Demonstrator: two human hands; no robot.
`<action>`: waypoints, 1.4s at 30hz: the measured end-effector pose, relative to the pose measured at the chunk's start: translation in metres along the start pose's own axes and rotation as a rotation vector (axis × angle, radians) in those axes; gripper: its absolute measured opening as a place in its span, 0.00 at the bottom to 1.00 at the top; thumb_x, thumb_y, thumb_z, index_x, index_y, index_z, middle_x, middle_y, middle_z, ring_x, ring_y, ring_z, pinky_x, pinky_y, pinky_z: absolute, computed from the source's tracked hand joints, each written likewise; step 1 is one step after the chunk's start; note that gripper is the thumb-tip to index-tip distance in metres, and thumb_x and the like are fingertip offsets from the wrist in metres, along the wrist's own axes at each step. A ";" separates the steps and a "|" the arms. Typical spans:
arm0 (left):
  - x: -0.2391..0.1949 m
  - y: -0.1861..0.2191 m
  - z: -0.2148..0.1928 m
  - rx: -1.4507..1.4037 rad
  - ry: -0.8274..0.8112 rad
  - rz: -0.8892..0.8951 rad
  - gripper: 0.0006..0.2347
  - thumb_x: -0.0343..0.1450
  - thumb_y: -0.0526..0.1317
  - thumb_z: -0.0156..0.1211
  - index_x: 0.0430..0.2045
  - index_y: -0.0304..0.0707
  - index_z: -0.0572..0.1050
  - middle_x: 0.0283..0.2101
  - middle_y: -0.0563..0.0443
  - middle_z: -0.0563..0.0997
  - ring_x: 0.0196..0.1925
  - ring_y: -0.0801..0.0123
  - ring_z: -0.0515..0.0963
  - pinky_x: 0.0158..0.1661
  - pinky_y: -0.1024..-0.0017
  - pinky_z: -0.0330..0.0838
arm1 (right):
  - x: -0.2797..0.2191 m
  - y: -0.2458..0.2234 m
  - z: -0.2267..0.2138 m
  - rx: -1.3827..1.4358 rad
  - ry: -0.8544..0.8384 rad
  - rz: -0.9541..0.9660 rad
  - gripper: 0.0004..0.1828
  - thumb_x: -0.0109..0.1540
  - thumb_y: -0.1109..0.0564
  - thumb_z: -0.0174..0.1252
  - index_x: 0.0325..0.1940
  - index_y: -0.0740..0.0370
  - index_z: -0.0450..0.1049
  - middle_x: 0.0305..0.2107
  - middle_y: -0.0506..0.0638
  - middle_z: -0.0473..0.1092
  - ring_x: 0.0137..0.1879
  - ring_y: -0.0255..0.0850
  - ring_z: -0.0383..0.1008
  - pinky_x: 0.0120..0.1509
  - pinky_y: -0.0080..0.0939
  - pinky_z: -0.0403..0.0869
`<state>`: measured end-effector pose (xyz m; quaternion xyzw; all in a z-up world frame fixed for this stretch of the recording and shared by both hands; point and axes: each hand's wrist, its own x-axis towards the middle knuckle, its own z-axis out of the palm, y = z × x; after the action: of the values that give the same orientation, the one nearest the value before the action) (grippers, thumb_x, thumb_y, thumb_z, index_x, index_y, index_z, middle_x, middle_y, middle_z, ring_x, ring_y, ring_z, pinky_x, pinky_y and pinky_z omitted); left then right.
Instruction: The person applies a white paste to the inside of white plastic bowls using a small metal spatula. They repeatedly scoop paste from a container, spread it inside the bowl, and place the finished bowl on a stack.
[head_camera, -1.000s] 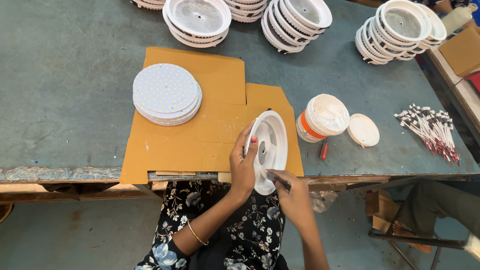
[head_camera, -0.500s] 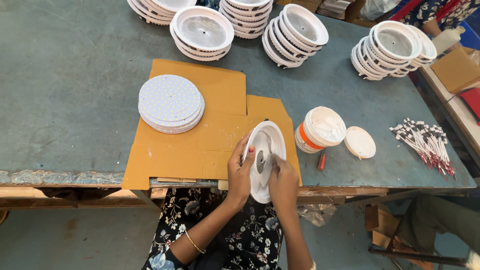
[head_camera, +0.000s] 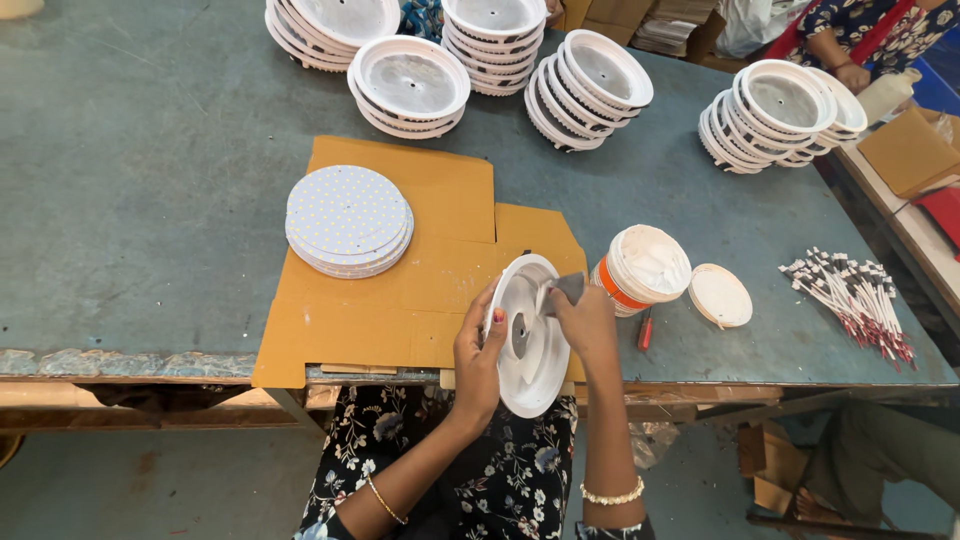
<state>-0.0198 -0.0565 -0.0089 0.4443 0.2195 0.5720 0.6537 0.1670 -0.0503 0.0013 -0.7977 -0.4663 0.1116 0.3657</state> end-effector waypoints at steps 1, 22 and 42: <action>0.000 0.000 -0.001 -0.002 -0.006 -0.004 0.22 0.78 0.45 0.50 0.65 0.29 0.66 0.65 0.42 0.73 0.67 0.65 0.70 0.66 0.68 0.60 | 0.001 -0.010 -0.002 -0.010 -0.023 -0.015 0.16 0.59 0.51 0.61 0.38 0.68 0.81 0.26 0.60 0.78 0.33 0.51 0.82 0.41 0.47 0.75; 0.014 -0.018 -0.010 -0.114 0.047 -0.060 0.20 0.78 0.43 0.49 0.63 0.29 0.67 0.60 0.44 0.75 0.62 0.68 0.72 0.63 0.70 0.63 | -0.055 0.018 0.001 0.292 0.002 0.151 0.14 0.60 0.57 0.60 0.39 0.74 0.80 0.28 0.56 0.81 0.34 0.39 0.84 0.40 0.40 0.80; 0.019 -0.027 -0.014 -0.147 0.086 -0.123 0.20 0.78 0.44 0.48 0.62 0.29 0.69 0.57 0.42 0.77 0.58 0.67 0.75 0.59 0.70 0.67 | -0.108 -0.043 -0.037 0.021 -0.367 -0.451 0.21 0.55 0.73 0.53 0.50 0.64 0.79 0.45 0.57 0.79 0.51 0.47 0.80 0.55 0.43 0.75</action>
<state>-0.0112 -0.0327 -0.0345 0.3558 0.2319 0.5639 0.7082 0.0992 -0.1443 0.0396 -0.6364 -0.6893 0.1748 0.2989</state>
